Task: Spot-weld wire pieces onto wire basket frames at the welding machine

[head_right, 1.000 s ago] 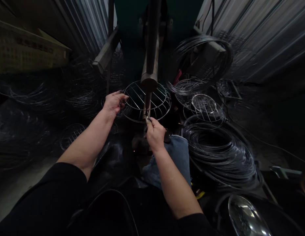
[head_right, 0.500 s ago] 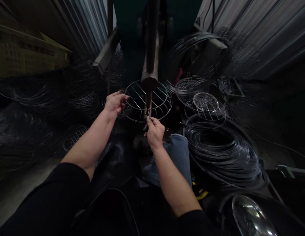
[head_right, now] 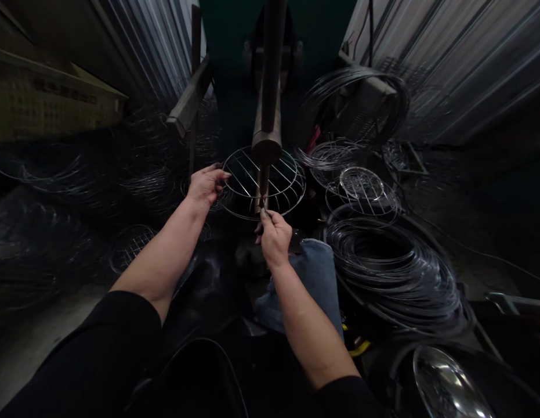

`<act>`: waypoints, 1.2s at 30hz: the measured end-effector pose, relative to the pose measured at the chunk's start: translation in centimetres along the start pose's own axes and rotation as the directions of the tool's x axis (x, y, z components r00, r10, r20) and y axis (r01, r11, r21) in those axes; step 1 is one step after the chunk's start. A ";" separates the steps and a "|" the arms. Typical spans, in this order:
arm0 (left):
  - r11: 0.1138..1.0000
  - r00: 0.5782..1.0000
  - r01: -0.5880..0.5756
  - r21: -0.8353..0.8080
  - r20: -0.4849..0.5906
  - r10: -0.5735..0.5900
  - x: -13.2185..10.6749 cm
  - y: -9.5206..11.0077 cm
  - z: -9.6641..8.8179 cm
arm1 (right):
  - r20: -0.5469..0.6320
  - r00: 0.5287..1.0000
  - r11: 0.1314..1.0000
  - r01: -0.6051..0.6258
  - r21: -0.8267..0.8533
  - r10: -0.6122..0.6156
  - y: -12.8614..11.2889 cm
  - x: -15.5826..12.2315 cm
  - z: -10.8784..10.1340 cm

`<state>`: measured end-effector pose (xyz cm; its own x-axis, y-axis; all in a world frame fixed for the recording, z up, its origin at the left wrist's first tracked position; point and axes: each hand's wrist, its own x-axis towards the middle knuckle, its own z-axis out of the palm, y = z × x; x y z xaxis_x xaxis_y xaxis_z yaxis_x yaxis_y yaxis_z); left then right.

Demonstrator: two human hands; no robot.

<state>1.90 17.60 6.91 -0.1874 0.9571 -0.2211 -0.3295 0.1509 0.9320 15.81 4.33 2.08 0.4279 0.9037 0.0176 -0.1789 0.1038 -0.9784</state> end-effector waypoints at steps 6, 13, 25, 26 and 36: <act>1.000 1.000 -0.007 0.003 0.008 0.007 0.3 0.0 0.0 | 0.010 1.000 0.999 -0.010 0.031 0.010 0.2 0.1 -0.1; 1.000 1.000 -0.014 -0.025 -0.006 0.014 0.0 -0.4 -0.2 | 0.015 1.000 1.000 0.001 0.023 -0.001 0.3 0.3 -0.2; 0.987 0.989 0.150 0.054 0.007 -0.151 -0.1 0.5 -3.4 | 0.169 0.984 0.995 -0.044 -0.084 0.058 -1.3 3.3 -3.8; 0.985 0.987 0.157 0.064 0.026 -0.159 -0.1 0.3 -3.5 | 0.155 0.987 0.995 -0.037 -0.093 0.051 -1.2 3.4 -3.8; 0.988 0.995 0.032 -0.148 -0.087 -0.046 -3.9 -0.6 -4.8 | 0.017 0.996 0.854 0.080 -0.514 -0.083 -2.0 -2.5 -11.1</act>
